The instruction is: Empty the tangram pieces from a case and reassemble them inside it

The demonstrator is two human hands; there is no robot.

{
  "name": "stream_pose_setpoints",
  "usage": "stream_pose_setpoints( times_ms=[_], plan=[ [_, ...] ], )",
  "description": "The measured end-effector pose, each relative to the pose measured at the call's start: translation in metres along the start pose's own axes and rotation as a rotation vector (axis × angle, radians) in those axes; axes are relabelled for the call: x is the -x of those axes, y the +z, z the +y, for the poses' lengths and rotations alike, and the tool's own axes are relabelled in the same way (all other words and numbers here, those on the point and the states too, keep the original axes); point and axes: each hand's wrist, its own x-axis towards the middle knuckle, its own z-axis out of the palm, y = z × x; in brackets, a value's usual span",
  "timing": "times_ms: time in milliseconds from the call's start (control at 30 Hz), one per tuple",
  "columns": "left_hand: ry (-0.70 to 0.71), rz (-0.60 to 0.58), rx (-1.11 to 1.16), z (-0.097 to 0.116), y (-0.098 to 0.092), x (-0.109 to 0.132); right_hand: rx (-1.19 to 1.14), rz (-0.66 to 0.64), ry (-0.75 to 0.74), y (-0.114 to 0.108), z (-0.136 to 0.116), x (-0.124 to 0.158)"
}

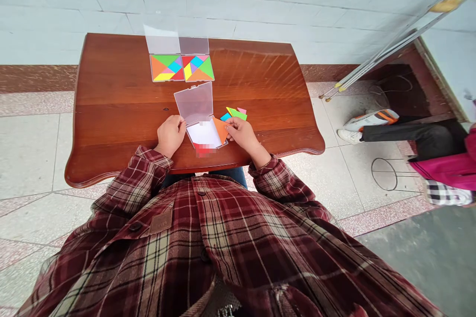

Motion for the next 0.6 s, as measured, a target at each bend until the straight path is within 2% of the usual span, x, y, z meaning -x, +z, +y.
stream_pose_setpoints(
  times_ms=[600],
  plan=[
    [0.009, -0.002, 0.014, -0.0009, 0.0001, 0.0009, -0.06, 0.011, 0.037, 0.0012, 0.0007, -0.0009]
  ],
)
